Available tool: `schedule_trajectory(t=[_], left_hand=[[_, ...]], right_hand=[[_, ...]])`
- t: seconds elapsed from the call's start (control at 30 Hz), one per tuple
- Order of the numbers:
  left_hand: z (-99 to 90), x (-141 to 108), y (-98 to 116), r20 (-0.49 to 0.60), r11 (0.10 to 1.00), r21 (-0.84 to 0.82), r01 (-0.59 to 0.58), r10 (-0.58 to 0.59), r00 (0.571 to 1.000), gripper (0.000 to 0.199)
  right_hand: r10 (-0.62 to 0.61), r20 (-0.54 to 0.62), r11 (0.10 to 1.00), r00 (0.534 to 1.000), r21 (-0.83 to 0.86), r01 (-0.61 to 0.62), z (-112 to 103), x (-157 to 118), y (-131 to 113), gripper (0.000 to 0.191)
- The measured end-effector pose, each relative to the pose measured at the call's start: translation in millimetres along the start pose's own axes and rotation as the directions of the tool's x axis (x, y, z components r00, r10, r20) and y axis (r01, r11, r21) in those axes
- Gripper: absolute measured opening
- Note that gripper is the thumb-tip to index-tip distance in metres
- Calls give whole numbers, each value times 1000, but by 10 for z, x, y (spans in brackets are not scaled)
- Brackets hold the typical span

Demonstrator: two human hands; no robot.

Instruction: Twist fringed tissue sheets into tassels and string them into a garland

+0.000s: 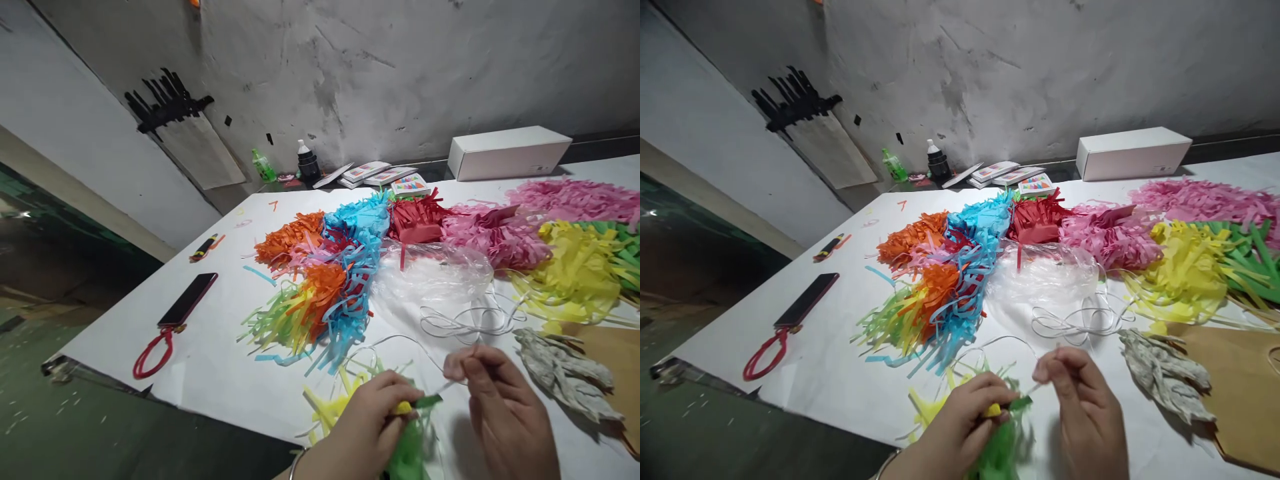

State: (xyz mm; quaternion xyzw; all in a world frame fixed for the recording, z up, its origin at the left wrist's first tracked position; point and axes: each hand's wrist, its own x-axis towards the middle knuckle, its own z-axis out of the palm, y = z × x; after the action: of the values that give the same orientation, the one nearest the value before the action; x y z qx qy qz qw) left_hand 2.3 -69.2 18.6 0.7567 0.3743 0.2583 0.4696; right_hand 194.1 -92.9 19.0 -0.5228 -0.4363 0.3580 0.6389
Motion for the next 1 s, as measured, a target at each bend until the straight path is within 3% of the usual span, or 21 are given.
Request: schedule_trajectory(t=[0.07,0.13,0.2,0.27,0.33,0.43,0.5,0.6,0.67,0.77,1.0], left_hand=[[2,13,10,-62,993,-102,67,-73,995,52],[-12,31,42,-85,983,-166,79,-94,992,63],[-24,46,84,-70,981,-184,55,-69,995,66],[-24,51,119,-62,983,-184,23,-35,997,66],[-16,37,134,-62,981,-194,23,-36,997,63],[-3,-7,104,-100,963,-262,61,-90,991,44],[6,-32,66,-115,927,-355,119,-170,979,28],[27,-38,25,-92,786,-569,242,-354,931,36],[45,-27,17,-70,669,-691,272,-436,897,44],[68,-10,21,-48,578,-775,255,-457,888,48],[91,-5,33,-60,600,-758,258,-457,888,52]], right_hand=[[46,69,999,997,5,-46,-21,-31,5,11],[58,282,994,958,-107,-29,15,-73,-16,12],[28,460,978,888,-195,71,90,-110,-44,15],[-41,523,960,851,-216,179,161,-129,-58,19],[-96,520,940,849,-233,249,191,-128,-51,18],[-105,417,926,903,-290,241,163,-116,-25,17],[-26,316,941,948,-313,130,140,-121,-16,22],[104,205,961,973,-272,-46,146,-154,-30,30],[121,208,964,971,-256,-65,172,-182,-53,28],[111,243,962,964,-268,-43,212,-219,-89,29],[86,273,965,958,-262,-12,239,-251,-130,30]])
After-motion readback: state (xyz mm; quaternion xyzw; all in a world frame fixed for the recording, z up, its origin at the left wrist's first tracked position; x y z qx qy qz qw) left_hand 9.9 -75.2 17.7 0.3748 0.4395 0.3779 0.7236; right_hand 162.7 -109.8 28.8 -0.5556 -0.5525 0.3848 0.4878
